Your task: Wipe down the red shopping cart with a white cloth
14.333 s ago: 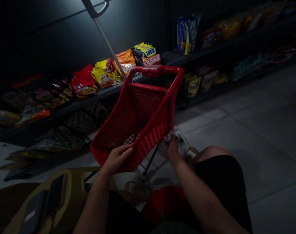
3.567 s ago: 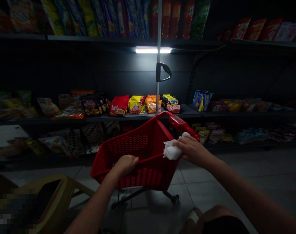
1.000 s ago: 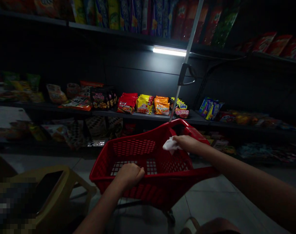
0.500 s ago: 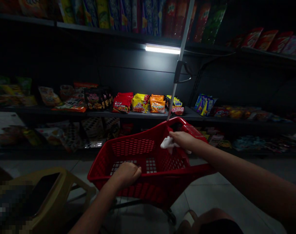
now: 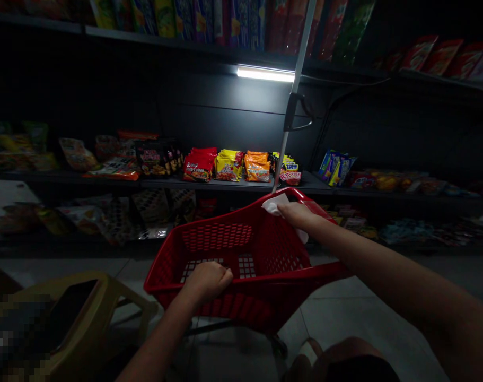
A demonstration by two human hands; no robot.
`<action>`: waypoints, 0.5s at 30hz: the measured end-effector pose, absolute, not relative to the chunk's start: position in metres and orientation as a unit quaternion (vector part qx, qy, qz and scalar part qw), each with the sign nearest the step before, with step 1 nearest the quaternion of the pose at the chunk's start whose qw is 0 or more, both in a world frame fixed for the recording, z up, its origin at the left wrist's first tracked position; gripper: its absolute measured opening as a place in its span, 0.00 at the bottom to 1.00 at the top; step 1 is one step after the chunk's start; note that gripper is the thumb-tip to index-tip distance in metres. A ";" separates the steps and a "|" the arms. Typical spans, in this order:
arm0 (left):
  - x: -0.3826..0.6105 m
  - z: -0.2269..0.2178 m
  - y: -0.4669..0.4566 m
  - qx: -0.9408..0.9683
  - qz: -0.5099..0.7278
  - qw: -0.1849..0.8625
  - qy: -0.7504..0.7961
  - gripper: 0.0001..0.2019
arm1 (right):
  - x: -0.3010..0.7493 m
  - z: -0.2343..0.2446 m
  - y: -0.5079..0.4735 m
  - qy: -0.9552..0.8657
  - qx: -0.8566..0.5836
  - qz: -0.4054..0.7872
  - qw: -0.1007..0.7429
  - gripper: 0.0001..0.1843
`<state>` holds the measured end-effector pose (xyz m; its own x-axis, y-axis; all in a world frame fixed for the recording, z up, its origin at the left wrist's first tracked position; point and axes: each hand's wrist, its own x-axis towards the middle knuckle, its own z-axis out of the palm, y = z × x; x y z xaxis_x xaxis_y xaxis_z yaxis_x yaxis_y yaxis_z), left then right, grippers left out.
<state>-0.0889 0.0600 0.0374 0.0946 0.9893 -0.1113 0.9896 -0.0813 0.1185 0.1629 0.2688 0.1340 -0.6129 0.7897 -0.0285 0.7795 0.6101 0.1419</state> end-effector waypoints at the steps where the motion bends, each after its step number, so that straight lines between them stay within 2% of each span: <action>1: -0.089 0.037 0.060 0.738 -0.001 0.081 0.670 0.30 | 0.168 0.135 0.263 0.897 0.436 0.058 0.046 0.19; 6: -0.091 0.035 0.055 0.746 0.005 0.085 0.661 0.30 | 0.191 0.147 0.223 0.911 0.404 0.049 0.060 0.10; 11: -0.089 0.038 0.048 0.753 0.008 0.091 0.652 0.28 | 0.210 0.164 0.189 0.912 0.398 0.040 0.088 0.08; 15: -0.089 0.038 0.049 0.762 0.011 0.078 0.642 0.28 | 0.221 0.181 0.182 0.919 0.393 0.013 0.018 0.09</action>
<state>-0.0892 0.0485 0.0380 0.1746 0.9811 -0.0835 0.9778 -0.1628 0.1320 0.2205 0.1816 0.1809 -0.6900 0.7234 -0.0236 0.7225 0.6904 0.0374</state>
